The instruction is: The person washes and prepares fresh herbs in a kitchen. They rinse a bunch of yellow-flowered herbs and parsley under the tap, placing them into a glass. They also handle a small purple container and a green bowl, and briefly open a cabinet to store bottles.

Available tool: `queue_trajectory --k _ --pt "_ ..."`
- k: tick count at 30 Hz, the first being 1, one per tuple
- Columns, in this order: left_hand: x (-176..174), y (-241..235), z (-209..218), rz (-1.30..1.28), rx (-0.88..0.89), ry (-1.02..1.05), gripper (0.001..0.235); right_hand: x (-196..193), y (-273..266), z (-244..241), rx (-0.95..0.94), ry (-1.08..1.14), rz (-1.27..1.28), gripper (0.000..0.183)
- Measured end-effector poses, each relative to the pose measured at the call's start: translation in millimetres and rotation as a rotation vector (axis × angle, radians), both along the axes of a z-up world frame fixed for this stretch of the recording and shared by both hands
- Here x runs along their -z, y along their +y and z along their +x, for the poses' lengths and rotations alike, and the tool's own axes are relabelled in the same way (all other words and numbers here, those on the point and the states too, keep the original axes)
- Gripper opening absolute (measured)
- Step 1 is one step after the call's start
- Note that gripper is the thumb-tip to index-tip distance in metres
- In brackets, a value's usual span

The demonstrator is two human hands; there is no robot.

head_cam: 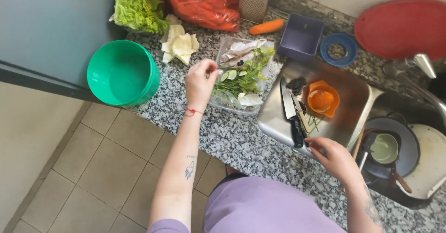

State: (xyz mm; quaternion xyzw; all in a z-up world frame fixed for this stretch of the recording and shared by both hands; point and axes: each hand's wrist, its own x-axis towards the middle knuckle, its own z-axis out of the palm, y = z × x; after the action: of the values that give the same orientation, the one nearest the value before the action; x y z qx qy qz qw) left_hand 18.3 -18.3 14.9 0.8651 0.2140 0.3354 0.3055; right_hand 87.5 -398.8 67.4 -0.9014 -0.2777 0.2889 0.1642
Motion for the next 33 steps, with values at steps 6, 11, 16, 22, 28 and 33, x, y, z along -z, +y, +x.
queue_trajectory --k 6,11,16,22,28,33 --pt "-24 -21 10 0.165 0.084 0.173 0.025 -8 -6 -8 0.030 0.004 0.034 0.031" --pt "-36 -22 5 0.213 0.052 0.240 0.021 -9 -21 -11 0.051 0.029 -0.017 0.031" --pt "-44 -24 -3 0.243 0.090 0.294 0.021 -12 -27 -12 0.067 0.026 -0.027 0.032" --pt "-48 -38 -13 0.285 -0.004 0.286 0.010 -7 -31 -19 0.057 0.013 -0.002 0.031" --pt "-78 -66 -39 0.113 0.095 0.357 0.072 -12 -36 -28 0.090 0.017 0.003 0.030" --pt "-60 -87 -77 -0.135 0.037 0.293 0.045 -18 -45 -35 0.170 0.033 0.001 0.031"
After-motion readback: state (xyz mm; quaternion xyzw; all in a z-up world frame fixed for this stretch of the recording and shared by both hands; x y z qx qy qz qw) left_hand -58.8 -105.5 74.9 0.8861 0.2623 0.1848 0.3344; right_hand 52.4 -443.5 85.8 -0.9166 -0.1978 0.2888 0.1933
